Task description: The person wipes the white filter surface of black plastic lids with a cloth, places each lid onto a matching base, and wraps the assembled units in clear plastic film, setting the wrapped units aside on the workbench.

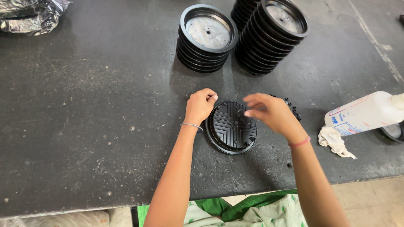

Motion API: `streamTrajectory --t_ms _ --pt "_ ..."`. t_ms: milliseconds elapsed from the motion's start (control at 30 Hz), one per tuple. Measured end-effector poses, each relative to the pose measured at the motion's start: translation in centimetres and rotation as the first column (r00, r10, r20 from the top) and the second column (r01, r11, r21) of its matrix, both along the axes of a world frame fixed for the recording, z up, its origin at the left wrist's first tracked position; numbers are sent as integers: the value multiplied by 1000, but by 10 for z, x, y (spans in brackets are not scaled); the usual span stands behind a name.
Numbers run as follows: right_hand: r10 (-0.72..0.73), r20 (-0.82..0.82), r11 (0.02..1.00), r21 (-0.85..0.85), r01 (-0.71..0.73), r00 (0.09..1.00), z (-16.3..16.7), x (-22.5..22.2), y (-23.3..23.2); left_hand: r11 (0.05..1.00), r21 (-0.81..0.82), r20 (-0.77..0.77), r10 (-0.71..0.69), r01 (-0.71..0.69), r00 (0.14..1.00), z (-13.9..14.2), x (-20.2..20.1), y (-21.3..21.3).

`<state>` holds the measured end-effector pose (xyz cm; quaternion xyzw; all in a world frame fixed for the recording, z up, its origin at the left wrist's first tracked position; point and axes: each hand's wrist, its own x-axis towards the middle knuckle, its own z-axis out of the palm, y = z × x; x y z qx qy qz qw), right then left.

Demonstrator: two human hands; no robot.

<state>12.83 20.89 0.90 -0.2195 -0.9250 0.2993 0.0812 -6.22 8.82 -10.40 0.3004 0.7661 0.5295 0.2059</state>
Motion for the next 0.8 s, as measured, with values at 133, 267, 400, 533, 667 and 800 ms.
streamTrajectory --t_ms 133,267,400,533,667,800 --pt "124 200 990 46 -136 972 -1 -18 10 1000 -7 10 -4 4 1000 3 0 -1" --pt "190 314 981 -13 -196 930 -3 -31 15 1000 -26 9 -1 1 1000 5 1 -2" --pt "191 400 974 33 -223 897 -8 -39 18 1000 -26 10 2 -1 1000 7 1 -2" --pt "160 474 969 92 -230 866 -12 -45 16 999 -35 7 4 -3 1000 9 2 -3" --pt "109 542 961 156 -227 833 -14 -55 9 999 -35 -34 -16 15 999 14 5 -4" --pt "35 613 962 192 -192 789 -14 -63 1 999 -47 14 -9 9 1000 21 7 -5"
